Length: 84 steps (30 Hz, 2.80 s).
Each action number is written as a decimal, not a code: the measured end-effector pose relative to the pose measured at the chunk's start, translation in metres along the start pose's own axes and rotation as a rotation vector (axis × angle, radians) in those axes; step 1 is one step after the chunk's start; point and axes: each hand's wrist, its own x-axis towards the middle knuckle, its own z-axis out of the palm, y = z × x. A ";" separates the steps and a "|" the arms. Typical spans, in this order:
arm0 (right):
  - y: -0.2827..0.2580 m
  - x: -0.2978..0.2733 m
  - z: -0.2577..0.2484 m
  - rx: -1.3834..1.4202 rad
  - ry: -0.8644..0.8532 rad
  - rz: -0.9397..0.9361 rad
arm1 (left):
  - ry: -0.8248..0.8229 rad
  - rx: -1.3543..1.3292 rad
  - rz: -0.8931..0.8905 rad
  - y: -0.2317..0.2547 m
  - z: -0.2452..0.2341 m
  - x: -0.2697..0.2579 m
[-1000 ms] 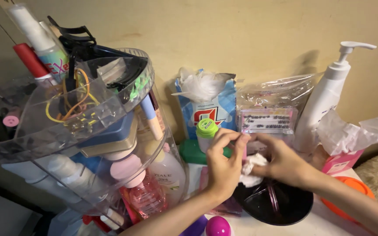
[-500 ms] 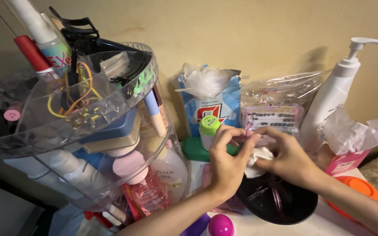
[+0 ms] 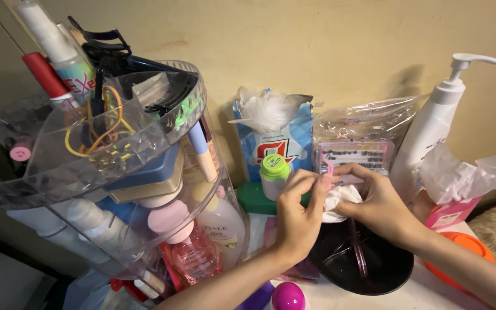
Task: Cleaning and organizing makeup tools and accessories.
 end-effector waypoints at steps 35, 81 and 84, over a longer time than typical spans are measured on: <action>0.012 0.000 0.000 -0.079 -0.020 -0.125 | 0.016 0.029 0.043 0.004 -0.003 0.000; -0.121 -0.025 0.130 0.095 -0.290 0.021 | 0.343 0.510 0.168 0.179 -0.235 -0.075; -0.119 -0.026 0.135 0.004 -0.207 0.187 | 0.534 0.465 0.180 0.162 -0.279 -0.071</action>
